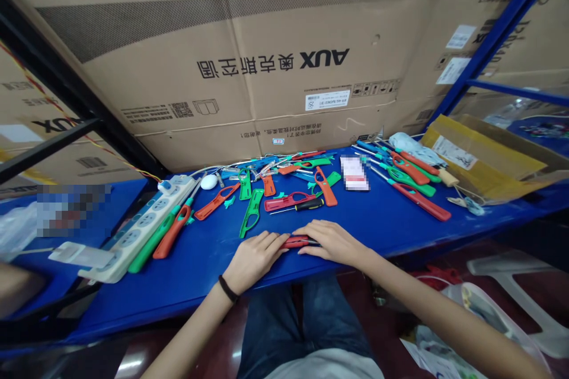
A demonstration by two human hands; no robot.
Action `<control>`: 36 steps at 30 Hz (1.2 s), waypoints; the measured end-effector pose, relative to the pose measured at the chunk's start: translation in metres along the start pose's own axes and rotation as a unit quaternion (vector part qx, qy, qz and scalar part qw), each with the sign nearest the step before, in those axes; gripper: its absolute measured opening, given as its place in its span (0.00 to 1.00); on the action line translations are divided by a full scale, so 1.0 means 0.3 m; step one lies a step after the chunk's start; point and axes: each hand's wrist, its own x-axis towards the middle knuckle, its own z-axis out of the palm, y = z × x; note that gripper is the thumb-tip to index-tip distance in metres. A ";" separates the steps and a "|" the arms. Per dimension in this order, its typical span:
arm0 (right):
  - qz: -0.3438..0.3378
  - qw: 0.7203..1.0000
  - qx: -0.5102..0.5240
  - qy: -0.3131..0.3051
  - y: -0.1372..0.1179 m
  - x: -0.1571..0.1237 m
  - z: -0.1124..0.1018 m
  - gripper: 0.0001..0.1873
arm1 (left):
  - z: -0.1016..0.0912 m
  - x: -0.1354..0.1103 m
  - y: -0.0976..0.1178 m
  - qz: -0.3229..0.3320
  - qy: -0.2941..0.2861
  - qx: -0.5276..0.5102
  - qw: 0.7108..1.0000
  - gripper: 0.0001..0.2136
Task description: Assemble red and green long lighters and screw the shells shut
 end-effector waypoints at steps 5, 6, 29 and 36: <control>0.086 0.995 0.021 -0.044 -0.007 -0.039 -0.050 0.16 | -0.018 -0.014 -0.024 -0.023 -0.004 -0.021 1.000 0.14; 0.097 0.994 0.024 -0.051 -0.010 -0.046 -0.053 0.14 | -0.022 -0.014 -0.026 -0.024 -0.007 -0.031 0.999 0.14; 0.088 0.994 0.049 -0.046 -0.030 -0.046 -0.050 0.13 | 0.003 -0.003 0.020 0.014 0.074 -0.091 0.993 0.12; 0.059 0.998 0.018 -0.019 -0.026 -0.050 -0.049 0.12 | -0.002 -0.010 0.013 0.015 0.085 -0.088 0.992 0.12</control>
